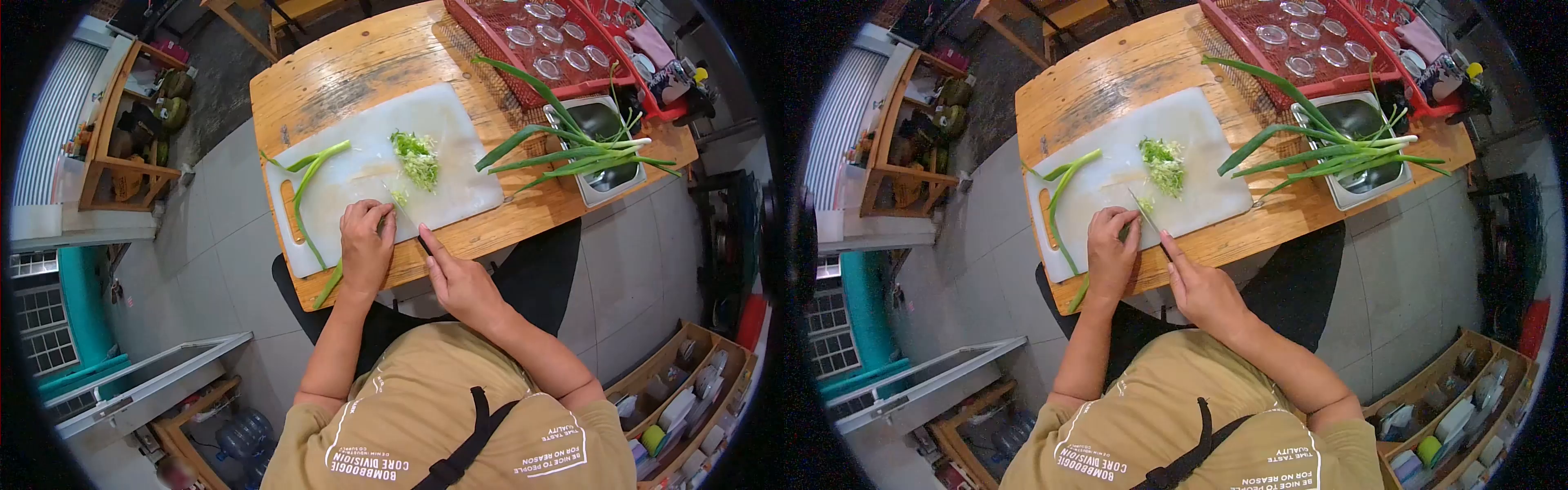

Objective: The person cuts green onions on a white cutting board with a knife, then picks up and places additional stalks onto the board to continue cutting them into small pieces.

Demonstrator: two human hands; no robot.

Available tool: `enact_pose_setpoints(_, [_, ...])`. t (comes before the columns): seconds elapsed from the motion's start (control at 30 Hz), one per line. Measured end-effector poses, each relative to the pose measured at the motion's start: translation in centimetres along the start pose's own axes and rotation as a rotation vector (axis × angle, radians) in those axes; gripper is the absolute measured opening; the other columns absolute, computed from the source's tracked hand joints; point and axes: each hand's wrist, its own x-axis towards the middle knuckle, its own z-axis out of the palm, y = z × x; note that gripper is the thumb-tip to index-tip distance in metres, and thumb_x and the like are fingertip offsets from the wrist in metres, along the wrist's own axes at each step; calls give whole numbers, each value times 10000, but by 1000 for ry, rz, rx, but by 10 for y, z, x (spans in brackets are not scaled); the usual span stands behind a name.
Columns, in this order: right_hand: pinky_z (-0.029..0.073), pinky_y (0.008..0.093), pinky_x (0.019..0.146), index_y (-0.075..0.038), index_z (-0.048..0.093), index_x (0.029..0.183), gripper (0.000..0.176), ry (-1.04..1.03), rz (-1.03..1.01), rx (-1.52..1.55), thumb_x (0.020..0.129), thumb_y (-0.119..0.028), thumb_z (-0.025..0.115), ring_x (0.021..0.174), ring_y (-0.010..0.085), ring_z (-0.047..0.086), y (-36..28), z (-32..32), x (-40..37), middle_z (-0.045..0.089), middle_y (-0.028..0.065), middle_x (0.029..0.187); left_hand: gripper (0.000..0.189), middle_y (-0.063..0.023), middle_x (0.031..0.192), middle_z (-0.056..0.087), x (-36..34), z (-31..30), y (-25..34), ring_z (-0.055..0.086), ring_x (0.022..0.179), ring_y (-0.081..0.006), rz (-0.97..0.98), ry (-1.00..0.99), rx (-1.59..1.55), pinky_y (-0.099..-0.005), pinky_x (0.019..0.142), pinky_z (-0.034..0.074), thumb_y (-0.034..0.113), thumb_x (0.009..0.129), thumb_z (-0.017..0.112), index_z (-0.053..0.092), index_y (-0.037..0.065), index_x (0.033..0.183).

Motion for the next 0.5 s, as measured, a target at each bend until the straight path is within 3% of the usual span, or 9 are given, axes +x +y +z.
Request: enact_pose_setpoints(0.5, [584, 575, 697, -121, 330, 1744, 655, -86, 74, -23, 1132, -203, 547, 773, 460, 734, -4, 7, -3, 743, 268, 876, 126, -152, 1057, 708, 0, 4, 3, 664, 1045, -356, -24, 42, 1, -463, 973, 523, 17, 901, 796, 778, -15, 1022])
